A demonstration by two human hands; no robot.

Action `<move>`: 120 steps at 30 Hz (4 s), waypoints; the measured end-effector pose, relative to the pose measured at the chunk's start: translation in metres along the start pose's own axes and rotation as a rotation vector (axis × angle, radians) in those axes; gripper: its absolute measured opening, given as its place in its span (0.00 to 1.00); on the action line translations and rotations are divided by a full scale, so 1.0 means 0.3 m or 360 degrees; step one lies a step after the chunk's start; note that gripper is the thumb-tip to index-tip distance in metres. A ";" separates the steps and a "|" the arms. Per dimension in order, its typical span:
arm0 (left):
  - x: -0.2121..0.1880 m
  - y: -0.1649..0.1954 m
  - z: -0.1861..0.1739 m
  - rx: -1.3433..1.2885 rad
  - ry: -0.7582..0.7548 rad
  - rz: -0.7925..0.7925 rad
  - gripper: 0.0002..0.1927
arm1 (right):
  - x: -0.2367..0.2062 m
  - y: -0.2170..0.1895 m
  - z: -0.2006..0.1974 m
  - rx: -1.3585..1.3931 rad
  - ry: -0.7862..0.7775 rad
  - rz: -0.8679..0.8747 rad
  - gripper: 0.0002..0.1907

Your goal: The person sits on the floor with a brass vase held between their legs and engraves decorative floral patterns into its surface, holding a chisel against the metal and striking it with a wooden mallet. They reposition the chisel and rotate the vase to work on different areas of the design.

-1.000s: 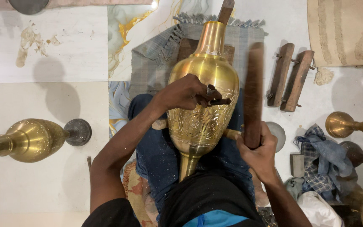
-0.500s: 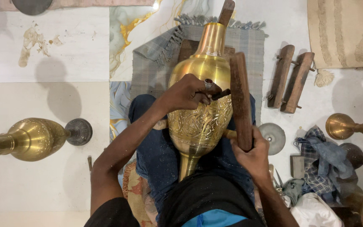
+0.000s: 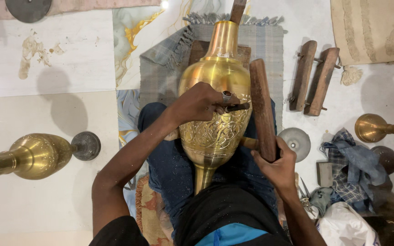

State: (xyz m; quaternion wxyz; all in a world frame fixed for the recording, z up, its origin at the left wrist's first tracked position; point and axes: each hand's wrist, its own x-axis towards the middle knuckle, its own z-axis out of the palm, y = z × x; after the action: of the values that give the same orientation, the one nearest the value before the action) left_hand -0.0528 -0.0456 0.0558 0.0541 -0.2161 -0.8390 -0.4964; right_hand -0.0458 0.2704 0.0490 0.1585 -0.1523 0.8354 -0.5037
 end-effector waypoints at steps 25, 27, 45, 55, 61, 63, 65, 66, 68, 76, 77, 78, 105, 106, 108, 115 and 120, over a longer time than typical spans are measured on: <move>0.032 -0.047 -0.014 -0.0022 -0.0124 0.0081 0.24 | 0.027 -0.120 -0.046 -0.0444 -0.0091 -0.0103 0.19; 0.028 -0.059 -0.010 0.0038 -0.0075 0.0087 0.19 | 0.033 -0.122 -0.043 -0.0249 0.0020 -0.0171 0.16; 0.037 -0.039 -0.018 0.0006 -0.0136 0.0000 0.31 | 0.046 -0.096 -0.051 -0.0455 -0.0056 -0.0095 0.17; 0.018 -0.051 -0.009 0.0018 -0.0043 -0.0022 0.26 | 0.064 -0.140 -0.037 -0.0123 0.0111 -0.0294 0.18; 0.008 -0.092 0.000 0.0190 -0.0064 -0.0018 0.17 | 0.050 -0.112 -0.015 -0.0137 0.0169 -0.0372 0.15; 0.004 -0.095 0.002 0.0230 -0.0075 -0.0030 0.17 | 0.042 -0.105 -0.017 -0.0458 0.0014 -0.0223 0.18; 0.001 -0.091 -0.006 0.0186 -0.0075 0.0018 0.23 | 0.036 -0.098 -0.007 -0.0493 0.0024 -0.0143 0.19; 0.003 -0.087 -0.012 0.0131 -0.0089 0.0028 0.25 | 0.033 -0.095 -0.003 -0.0370 0.0129 -0.0136 0.17; 0.004 -0.072 -0.020 0.0013 -0.0098 0.0030 0.28 | 0.025 -0.089 0.000 -0.0386 0.0145 -0.0135 0.17; 0.033 -0.050 -0.019 0.0030 -0.0108 0.0077 0.27 | 0.003 -0.080 -0.029 0.0106 0.0227 -0.0178 0.16; 0.033 -0.051 -0.016 0.0079 -0.0100 0.0070 0.26 | 0.011 -0.080 -0.037 -0.0050 0.0158 -0.0200 0.17; 0.031 -0.053 -0.014 0.0095 -0.0093 0.0081 0.27 | 0.022 -0.080 -0.045 -0.0202 0.0091 -0.0222 0.19; 0.010 -0.055 -0.024 -0.0103 -0.0003 0.0109 0.30 | 0.056 -0.063 -0.035 -0.0011 0.0094 -0.0186 0.15; 0.013 -0.050 -0.024 -0.0199 0.0007 0.0101 0.30 | 0.056 -0.062 -0.036 0.0100 0.0137 -0.0206 0.16; 0.015 -0.041 -0.020 -0.0251 0.0024 0.0061 0.30 | 0.058 -0.063 -0.041 0.0081 0.0142 -0.0278 0.15; 0.016 -0.031 -0.008 -0.0214 0.0047 -0.0060 0.30 | 0.076 -0.068 -0.064 -0.0137 0.0065 -0.0221 0.14; 0.018 -0.021 -0.010 -0.0114 0.0003 -0.0087 0.29 | 0.101 -0.096 -0.067 -0.0617 -0.0083 -0.0111 0.16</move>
State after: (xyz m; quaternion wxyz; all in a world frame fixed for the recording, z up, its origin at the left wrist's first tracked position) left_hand -0.0607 -0.0492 0.0539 0.0334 -0.1944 -0.8262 -0.5277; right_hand -0.0789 0.2608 0.0801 0.1302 -0.2219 0.9066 -0.3344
